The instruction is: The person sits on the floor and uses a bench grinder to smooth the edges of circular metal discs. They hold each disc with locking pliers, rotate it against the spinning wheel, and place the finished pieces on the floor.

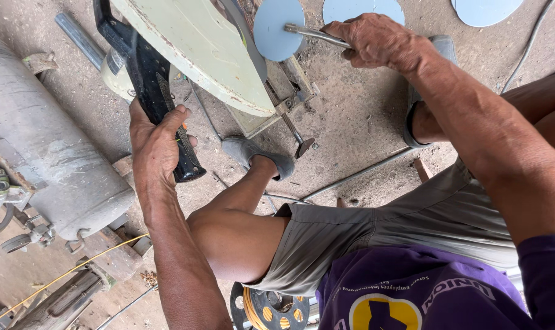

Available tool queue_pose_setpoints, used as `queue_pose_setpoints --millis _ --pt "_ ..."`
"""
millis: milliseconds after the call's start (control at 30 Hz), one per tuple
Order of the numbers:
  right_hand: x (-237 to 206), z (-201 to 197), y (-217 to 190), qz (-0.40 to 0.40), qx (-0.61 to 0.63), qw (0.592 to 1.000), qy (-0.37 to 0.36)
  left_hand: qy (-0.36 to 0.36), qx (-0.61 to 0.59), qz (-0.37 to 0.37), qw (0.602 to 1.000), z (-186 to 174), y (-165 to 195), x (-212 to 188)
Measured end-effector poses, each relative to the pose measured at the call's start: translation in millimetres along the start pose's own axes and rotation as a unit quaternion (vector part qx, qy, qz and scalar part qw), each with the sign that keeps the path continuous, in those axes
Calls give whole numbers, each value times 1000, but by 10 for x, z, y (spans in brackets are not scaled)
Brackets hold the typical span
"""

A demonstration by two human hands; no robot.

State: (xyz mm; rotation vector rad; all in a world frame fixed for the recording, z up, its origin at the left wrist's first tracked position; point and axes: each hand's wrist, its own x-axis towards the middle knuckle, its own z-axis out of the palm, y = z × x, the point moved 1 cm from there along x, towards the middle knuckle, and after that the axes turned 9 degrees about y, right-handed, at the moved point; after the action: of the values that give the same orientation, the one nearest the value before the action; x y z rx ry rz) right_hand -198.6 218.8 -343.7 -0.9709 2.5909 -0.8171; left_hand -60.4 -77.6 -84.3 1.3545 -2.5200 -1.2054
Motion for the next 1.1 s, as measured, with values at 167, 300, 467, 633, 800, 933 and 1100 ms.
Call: queue_pose_setpoints --millis 167,300,467,633,800,933,1100 --pt "-147 -227 140 -21 -1 998 54 -15 -21 -17 1000 0 -6 -12" --pt "-245 -330 274 16 278 958 66 -10 -27 -14 999 2 -22 -5" --pt "-308 -318 211 79 415 904 73 -26 -52 27 998 -9 -36 -2" --pt "-356 -357 -1 32 370 911 177 -11 -24 -5 1000 -24 -39 -15" --pt "-427 -430 -126 86 278 936 198 -21 -38 17 999 -35 -14 -29" --pt "-433 -507 -221 37 199 947 248 -27 -51 21 998 -38 -28 -13" --pt "-477 -636 -338 -37 195 944 264 -38 -58 22 997 -52 -63 21"
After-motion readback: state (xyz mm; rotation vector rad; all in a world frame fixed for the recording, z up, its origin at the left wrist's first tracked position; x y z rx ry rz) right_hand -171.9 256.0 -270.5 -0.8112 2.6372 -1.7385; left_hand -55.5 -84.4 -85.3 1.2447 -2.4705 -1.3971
